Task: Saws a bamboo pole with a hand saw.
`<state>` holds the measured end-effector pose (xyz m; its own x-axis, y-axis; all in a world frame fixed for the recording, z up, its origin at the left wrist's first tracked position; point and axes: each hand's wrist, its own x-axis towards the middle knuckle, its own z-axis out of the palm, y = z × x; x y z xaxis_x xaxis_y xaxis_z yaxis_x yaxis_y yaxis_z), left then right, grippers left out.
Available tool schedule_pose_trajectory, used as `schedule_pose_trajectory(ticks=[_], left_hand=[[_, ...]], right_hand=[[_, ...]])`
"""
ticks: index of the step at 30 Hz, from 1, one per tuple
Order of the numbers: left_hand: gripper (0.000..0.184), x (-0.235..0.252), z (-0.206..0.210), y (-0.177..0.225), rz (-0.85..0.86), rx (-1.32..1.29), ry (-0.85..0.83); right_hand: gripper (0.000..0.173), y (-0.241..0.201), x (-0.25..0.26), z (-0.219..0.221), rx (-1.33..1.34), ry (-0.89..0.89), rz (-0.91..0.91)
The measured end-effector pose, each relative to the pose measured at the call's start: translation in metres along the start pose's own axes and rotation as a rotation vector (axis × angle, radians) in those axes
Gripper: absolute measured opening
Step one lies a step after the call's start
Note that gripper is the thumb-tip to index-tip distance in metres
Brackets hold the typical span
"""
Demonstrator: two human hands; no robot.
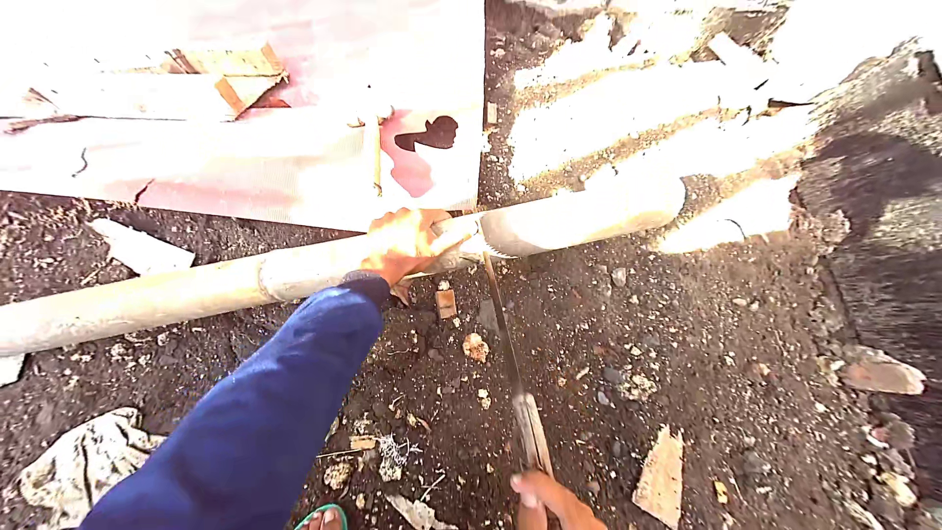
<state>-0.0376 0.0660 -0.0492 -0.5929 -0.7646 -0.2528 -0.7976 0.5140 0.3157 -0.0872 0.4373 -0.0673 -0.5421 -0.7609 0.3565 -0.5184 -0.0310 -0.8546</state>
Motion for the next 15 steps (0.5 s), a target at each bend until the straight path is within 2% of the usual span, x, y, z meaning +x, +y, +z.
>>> schedule_pose_trajectory(ticks=[5,7,11,13,15], left_hand=[[0.055,0.002,0.002,-0.002,-0.005,-0.017,-0.019],[0.055,0.003,0.001,-0.003,0.007,-0.007,-0.016],[0.056,0.001,0.006,-0.003,0.004,-0.006,0.001],[0.054,0.003,0.003,-0.002,-0.015,-0.005,0.011],[0.060,0.003,0.000,0.000,-0.019,0.002,-0.005]], right_hand=[[0.023,-0.001,0.084,0.042,0.036,0.027,-0.047],[0.023,-0.003,0.079,0.035,0.062,0.040,-0.014],[0.022,-0.006,0.014,0.000,0.023,-0.006,0.031],[0.021,-0.003,0.024,0.008,0.037,-0.004,0.020],[0.023,-0.001,0.068,0.031,0.043,0.027,-0.008]])
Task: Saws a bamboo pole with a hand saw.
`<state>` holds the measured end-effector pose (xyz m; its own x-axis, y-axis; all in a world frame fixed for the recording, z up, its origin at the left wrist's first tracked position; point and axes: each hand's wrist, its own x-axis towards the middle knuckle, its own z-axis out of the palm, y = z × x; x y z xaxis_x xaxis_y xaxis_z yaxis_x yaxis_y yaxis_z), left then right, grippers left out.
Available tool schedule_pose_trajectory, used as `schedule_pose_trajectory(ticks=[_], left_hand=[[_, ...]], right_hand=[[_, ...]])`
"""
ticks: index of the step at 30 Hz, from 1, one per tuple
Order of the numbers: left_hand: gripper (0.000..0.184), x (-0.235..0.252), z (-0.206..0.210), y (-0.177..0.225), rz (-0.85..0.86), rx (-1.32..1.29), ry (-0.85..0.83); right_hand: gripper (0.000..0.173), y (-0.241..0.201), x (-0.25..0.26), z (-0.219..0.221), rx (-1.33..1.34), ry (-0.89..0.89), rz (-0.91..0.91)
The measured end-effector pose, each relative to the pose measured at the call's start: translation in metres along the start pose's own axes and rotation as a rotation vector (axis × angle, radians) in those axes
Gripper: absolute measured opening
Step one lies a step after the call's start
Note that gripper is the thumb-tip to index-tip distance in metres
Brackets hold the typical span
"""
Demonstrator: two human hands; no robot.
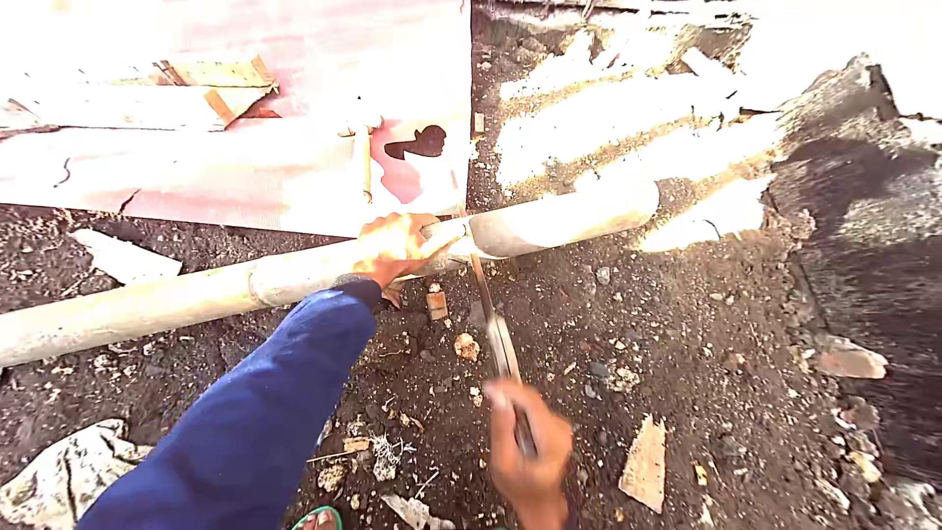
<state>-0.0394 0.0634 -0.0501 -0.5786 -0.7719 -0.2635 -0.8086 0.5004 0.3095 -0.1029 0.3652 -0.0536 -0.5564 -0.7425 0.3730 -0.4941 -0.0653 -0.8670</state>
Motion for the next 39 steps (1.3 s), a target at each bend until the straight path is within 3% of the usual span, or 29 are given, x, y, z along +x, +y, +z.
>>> schedule_pose_trajectory(ticks=[3,8,10,16,22,24,27,29,35,39], left_hand=[[0.068,-0.004,0.001,-0.002,0.032,0.015,0.019],[0.070,-0.003,0.001,0.001,0.001,0.004,0.051],[0.071,0.000,0.002,0.001,-0.026,-0.001,0.068],[0.062,-0.001,0.002,0.001,-0.052,0.023,0.049],[0.063,-0.006,0.002,0.008,-0.083,-0.001,0.039],[0.064,-0.001,0.000,0.010,-0.121,0.018,0.061],[0.064,-0.005,0.000,0.011,-0.114,0.015,0.028],[0.062,-0.003,-0.001,0.006,-0.082,0.032,0.048],[0.063,0.000,0.000,0.007,-0.094,0.022,0.068],[0.063,-0.002,0.001,0.012,-0.136,0.039,0.090]], right_hand=[[0.021,-0.002,0.039,0.023,-0.031,0.013,0.029],[0.026,-0.008,-0.054,-0.024,-0.082,-0.053,0.035],[0.026,0.000,-0.069,-0.034,-0.040,-0.067,0.038],[0.025,0.001,0.040,0.019,-0.021,0.019,-0.010],[0.026,-0.003,-0.073,-0.028,-0.039,-0.085,0.044],[0.027,0.003,-0.055,-0.020,-0.008,-0.069,0.035],[0.025,0.000,0.023,0.018,-0.024,0.038,0.003],[0.023,-0.001,0.039,0.027,-0.019,0.041,0.012],[0.024,0.003,-0.071,-0.032,-0.056,-0.062,0.012],[0.025,0.001,0.023,0.008,-0.052,0.004,0.003]])
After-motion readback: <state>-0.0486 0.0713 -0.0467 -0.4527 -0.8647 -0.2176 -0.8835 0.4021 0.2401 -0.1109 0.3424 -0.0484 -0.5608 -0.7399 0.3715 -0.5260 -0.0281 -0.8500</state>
